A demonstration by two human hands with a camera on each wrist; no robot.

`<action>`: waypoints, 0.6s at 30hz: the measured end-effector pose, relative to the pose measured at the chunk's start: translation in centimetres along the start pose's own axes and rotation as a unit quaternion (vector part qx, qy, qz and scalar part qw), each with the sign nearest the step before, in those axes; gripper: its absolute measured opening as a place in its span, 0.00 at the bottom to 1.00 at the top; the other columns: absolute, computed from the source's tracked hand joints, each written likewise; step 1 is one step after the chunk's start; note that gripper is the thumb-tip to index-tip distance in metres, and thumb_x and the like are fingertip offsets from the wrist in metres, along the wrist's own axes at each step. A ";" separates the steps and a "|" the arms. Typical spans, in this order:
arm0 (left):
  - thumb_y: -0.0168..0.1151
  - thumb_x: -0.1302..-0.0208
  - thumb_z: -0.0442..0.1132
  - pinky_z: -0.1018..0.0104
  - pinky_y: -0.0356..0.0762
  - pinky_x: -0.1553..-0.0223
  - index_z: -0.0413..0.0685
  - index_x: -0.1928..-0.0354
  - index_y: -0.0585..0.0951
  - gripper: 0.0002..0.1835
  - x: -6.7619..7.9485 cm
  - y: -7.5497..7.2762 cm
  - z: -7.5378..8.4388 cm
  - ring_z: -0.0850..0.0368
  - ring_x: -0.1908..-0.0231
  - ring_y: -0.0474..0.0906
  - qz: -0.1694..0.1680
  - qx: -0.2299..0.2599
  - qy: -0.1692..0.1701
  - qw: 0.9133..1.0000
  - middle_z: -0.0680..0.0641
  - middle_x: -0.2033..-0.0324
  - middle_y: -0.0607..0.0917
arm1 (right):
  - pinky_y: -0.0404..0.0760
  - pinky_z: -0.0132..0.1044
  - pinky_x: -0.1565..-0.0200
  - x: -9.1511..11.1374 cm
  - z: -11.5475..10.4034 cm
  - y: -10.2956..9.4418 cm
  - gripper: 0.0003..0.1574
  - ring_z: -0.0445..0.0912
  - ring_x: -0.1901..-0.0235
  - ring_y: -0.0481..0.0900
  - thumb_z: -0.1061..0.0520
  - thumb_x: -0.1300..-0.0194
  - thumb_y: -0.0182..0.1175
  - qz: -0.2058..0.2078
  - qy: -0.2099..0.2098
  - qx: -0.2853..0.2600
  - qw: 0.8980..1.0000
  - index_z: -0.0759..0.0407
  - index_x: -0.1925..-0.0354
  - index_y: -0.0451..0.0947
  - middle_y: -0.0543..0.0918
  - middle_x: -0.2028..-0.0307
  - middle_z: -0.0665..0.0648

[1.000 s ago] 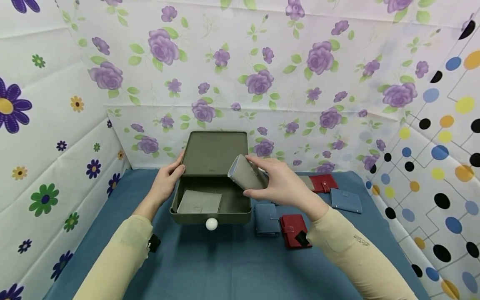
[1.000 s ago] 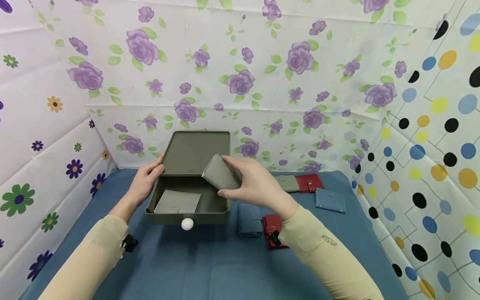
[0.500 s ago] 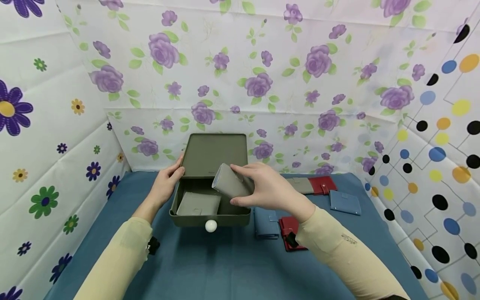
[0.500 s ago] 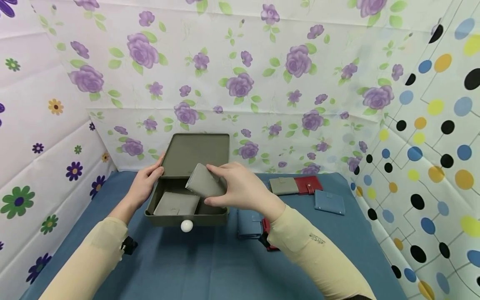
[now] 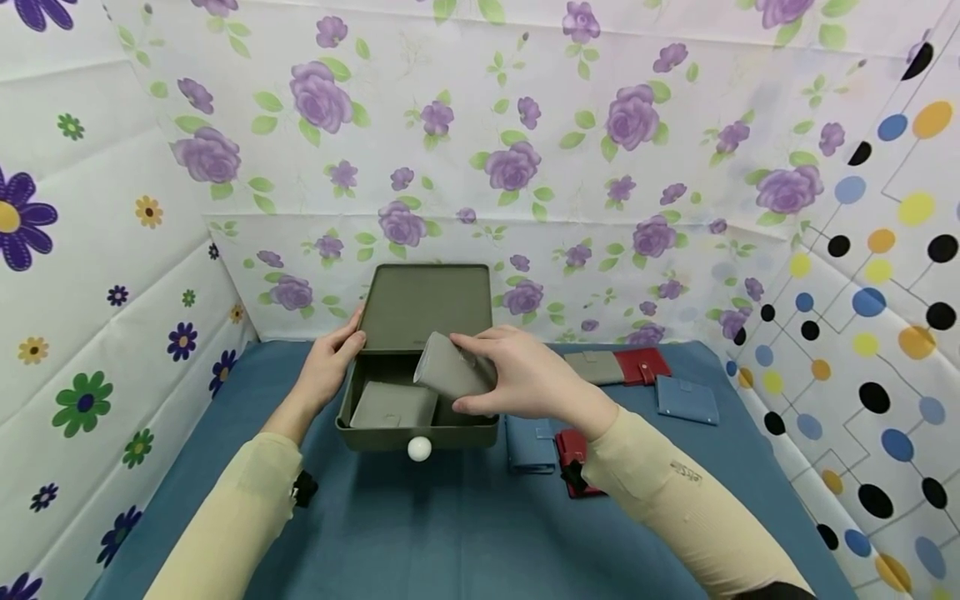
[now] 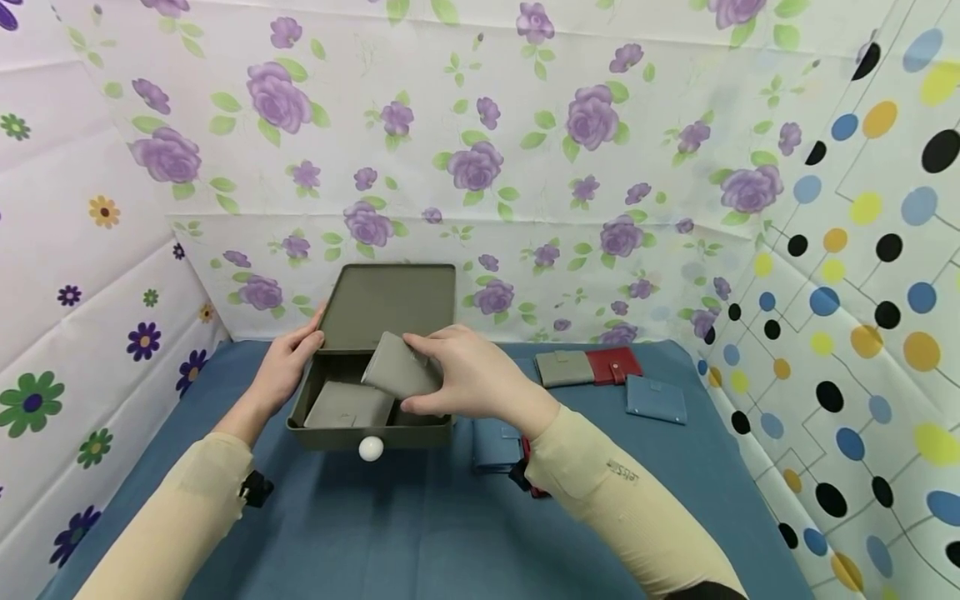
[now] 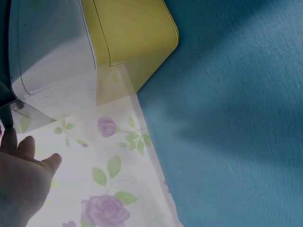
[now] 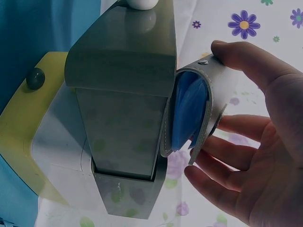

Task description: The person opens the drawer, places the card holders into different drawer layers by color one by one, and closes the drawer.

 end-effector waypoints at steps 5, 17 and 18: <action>0.49 0.12 0.48 0.43 0.50 0.20 0.47 0.15 0.56 0.32 0.0 0.0 0.0 0.46 0.17 0.47 -0.003 0.005 -0.002 1.000 0.51 0.17 0.54 | 0.83 0.42 0.50 -0.5 -0.3 0.5 0.55 0.48 0.38 0.79 0.35 0.37 0.76 -0.015 -0.002 0.004 1.000 0.49 0.19 0.69 0.83 0.35 0.54; 0.49 0.13 0.49 0.43 0.51 0.20 0.48 0.16 0.56 0.32 -0.1 -0.2 -0.2 0.45 0.18 0.49 0.005 -0.014 -0.004 1.000 0.50 0.17 0.56 | 0.82 0.43 0.46 -1.1 -1.0 1.5 0.55 0.49 0.37 0.77 0.35 0.36 0.76 -0.044 -0.018 0.007 0.999 0.52 0.19 0.69 0.83 0.36 0.54; 0.49 0.13 0.49 0.43 0.51 0.20 0.47 0.16 0.56 0.32 -0.1 -0.2 -0.2 0.45 0.18 0.49 0.006 -0.015 -0.004 1.000 0.50 0.17 0.56 | 0.82 0.43 0.45 -1.2 -0.9 1.6 0.55 0.49 0.36 0.76 0.35 0.36 0.76 -0.046 -0.017 0.008 0.999 0.51 0.20 0.69 0.83 0.37 0.54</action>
Point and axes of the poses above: each hand's wrist, its own x-axis away from the middle knuckle, its own y-axis out of the palm, z = x × y, the point moved 9 cm from there along -x, towards the middle knuckle
